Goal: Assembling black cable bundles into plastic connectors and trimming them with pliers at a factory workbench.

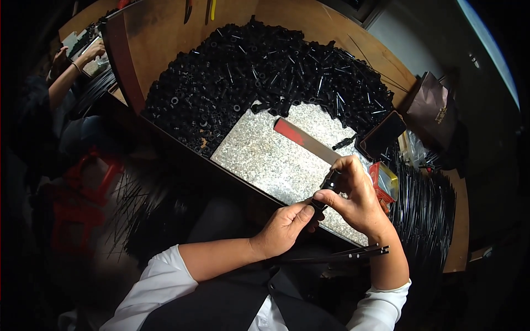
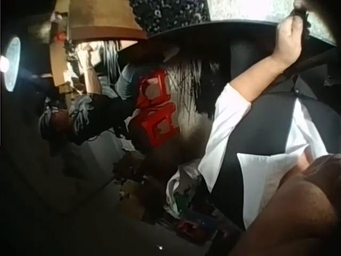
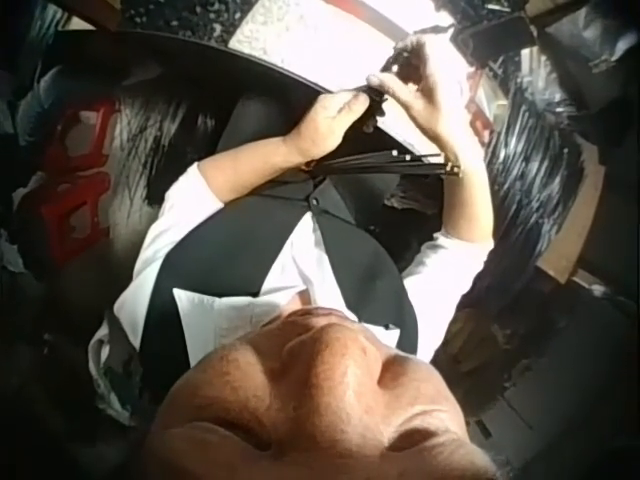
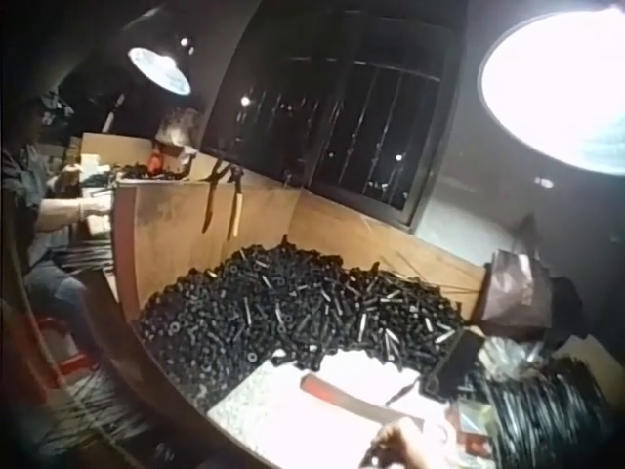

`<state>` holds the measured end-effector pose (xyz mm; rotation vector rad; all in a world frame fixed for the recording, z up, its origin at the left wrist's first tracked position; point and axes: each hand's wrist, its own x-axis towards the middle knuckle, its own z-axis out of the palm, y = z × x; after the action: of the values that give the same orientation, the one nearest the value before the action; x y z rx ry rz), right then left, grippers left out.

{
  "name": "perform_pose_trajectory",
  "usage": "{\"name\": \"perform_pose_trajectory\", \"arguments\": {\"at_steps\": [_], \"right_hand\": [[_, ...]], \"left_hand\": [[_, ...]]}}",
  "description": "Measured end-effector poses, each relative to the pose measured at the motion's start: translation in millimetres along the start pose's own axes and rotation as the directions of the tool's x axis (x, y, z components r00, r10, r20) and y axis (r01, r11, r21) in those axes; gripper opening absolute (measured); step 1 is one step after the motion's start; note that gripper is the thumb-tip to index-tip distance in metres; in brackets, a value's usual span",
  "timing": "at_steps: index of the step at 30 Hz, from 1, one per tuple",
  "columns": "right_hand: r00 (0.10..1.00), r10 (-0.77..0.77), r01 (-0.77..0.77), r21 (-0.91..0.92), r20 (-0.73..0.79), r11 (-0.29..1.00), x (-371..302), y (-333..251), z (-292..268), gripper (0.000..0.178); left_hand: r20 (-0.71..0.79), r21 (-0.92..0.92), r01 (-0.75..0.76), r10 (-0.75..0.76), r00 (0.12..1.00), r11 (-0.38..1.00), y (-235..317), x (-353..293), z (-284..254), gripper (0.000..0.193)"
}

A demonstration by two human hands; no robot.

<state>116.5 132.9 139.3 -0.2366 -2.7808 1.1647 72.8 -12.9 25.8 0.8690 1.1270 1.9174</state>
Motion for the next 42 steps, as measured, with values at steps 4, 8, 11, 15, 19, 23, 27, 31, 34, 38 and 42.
{"name": "perform_pose_trajectory", "arguments": {"at_steps": [4, 8, 11, 15, 19, 23, 27, 31, 34, 38, 42], "right_hand": [[0.996, -0.054, 0.063, 0.148, -0.064, 0.987, -2, 6, 4, 0.042], [0.992, 0.126, -0.115, 0.304, -0.018, 0.946, -1, 8, 5, 0.036], [0.987, 0.153, -0.122, 0.422, -0.04, 0.898, -1, 14, 12, 0.033], [0.989, 0.138, -0.103, 0.458, -0.044, 0.883, -4, 29, 14, 0.042], [0.999, 0.03, -0.037, 0.403, 0.024, 0.914, -10, 31, 12, 0.04], [0.996, 0.09, -0.089, 0.509, 0.022, 0.856, -9, 37, 14, 0.024], [0.995, 0.052, -0.021, 0.348, -0.08, 0.937, -10, 37, 15, 0.019], [0.962, -0.147, 0.156, 0.022, -0.23, 0.987, -12, 32, 17, 0.018], [0.961, -0.169, 0.17, -0.014, -0.221, 0.985, -11, 25, 12, 0.018], [0.985, 0.174, -0.143, 0.58, 0.002, 0.802, -8, 29, 13, 0.017], [0.99, 0.117, -0.137, 0.307, 0.084, 0.942, -15, 27, 14, 0.032]], "left_hand": [[-0.003, -0.046, 0.01, -0.01, 1.0, 0.999, 0, 2, -1, 0.038], [0.014, -0.114, 0.016, -0.015, 1.0, 0.993, -8, 5, -4, 0.037], [-0.097, -0.202, 0.024, -0.044, 0.994, 0.979, -4, 7, 3, 0.034], [-0.023, -0.259, 0.09, -0.099, 0.995, 0.962, -9, 7, -7, 0.038], [-0.051, -0.33, 0.071, -0.093, 0.994, 0.941, -7, 10, -6, 0.032], [-0.027, -0.333, 0.095, -0.11, 0.994, 0.938, -6, 9, -3, 0.032], [-0.035, -0.323, 0.089, -0.106, 0.994, 0.942, -6, 9, -3, 0.032], [-0.028, -0.348, 0.089, -0.105, 0.994, 0.933, -7, 7, -6, 0.034], [0.014, -0.356, 0.095, -0.096, 0.995, 0.929, -8, 9, -8, 0.035], [0.027, -0.387, 0.125, -0.124, 0.992, 0.914, -8, 10, -8, 0.035], [0.003, -0.391, 0.102, -0.11, 0.994, 0.915, -15, 10, -11, 0.035]]}}
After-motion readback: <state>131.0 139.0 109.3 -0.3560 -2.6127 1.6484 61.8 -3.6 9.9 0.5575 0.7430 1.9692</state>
